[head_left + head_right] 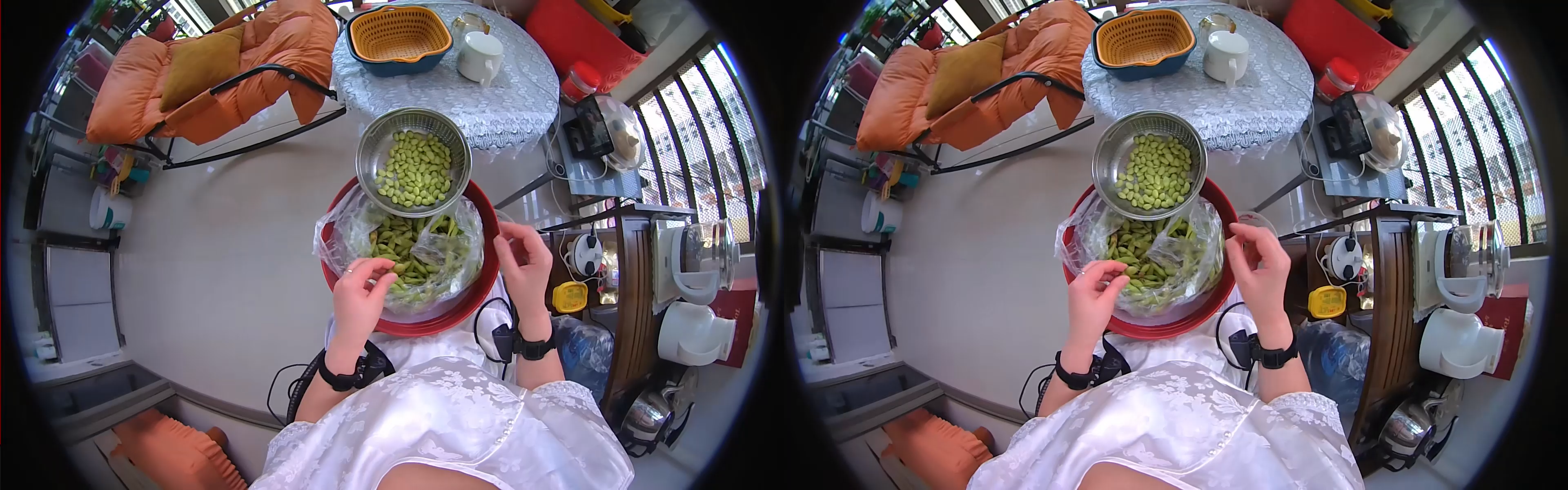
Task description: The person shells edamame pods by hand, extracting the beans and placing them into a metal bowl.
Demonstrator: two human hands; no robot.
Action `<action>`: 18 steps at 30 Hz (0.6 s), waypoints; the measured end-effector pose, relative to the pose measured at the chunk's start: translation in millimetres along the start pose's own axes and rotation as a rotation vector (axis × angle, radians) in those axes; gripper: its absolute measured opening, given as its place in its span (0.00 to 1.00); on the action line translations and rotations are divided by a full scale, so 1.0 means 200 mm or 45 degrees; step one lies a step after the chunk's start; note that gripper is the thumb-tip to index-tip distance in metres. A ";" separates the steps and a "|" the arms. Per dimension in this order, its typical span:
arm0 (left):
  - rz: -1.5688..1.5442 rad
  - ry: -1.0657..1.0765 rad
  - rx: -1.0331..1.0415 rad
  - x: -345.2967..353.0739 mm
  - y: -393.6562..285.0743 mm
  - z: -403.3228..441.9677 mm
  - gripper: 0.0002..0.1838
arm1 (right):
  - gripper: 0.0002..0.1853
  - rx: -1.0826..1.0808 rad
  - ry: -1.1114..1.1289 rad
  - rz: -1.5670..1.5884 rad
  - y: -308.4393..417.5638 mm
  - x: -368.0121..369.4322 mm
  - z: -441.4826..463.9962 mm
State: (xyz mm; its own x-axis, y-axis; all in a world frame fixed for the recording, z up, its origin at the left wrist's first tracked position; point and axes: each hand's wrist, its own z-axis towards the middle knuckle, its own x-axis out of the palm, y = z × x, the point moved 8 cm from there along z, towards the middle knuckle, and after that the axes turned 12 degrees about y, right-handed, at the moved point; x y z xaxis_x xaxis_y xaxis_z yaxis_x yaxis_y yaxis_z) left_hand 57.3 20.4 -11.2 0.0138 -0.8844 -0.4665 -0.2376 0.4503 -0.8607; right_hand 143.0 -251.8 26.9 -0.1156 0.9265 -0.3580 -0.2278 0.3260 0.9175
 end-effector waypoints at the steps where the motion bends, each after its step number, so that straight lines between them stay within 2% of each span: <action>1: -0.329 0.025 0.004 0.02 0.03 0.00 0.09 | 0.11 -0.007 0.114 0.018 0.07 0.07 -0.01; 2: -0.659 0.048 0.009 0.04 0.05 0.01 0.09 | 0.10 -0.016 0.229 0.037 0.13 0.14 -0.02; 4: -0.799 0.081 -0.004 0.05 0.01 0.00 0.10 | 0.08 0.005 0.458 0.094 0.21 0.30 -0.03; 6: -0.939 0.118 -0.017 0.09 -0.01 0.00 0.10 | 0.07 0.053 0.515 0.154 0.22 0.39 -0.04; 9: -0.814 -0.017 0.067 0.07 -0.03 -0.02 0.10 | 0.08 0.141 0.633 0.218 0.16 0.52 -0.06; 11: -0.437 -0.157 0.242 0.02 -0.11 -0.05 0.11 | 0.09 0.195 0.633 0.272 0.13 0.55 -0.06; 12: -0.440 -0.156 0.242 0.02 -0.13 -0.05 0.11 | 0.09 0.250 0.628 0.326 0.10 0.56 -0.07; 14: -0.114 -0.225 0.367 0.00 -0.22 -0.07 0.12 | 0.09 0.276 0.606 0.385 0.05 0.57 -0.08; 18: -0.048 -0.209 0.405 0.02 -0.25 -0.07 0.13 | 0.09 0.350 0.528 0.495 -0.03 0.57 -0.10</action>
State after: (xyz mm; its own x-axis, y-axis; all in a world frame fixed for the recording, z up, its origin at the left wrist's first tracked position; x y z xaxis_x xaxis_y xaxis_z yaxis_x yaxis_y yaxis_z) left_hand 55.6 -7.9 32.5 0.1790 -0.8813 -0.4373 0.0800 0.4560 -0.8864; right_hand 111.7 -151.1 -22.3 -0.5175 0.8553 0.0240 0.1567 0.0672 0.9854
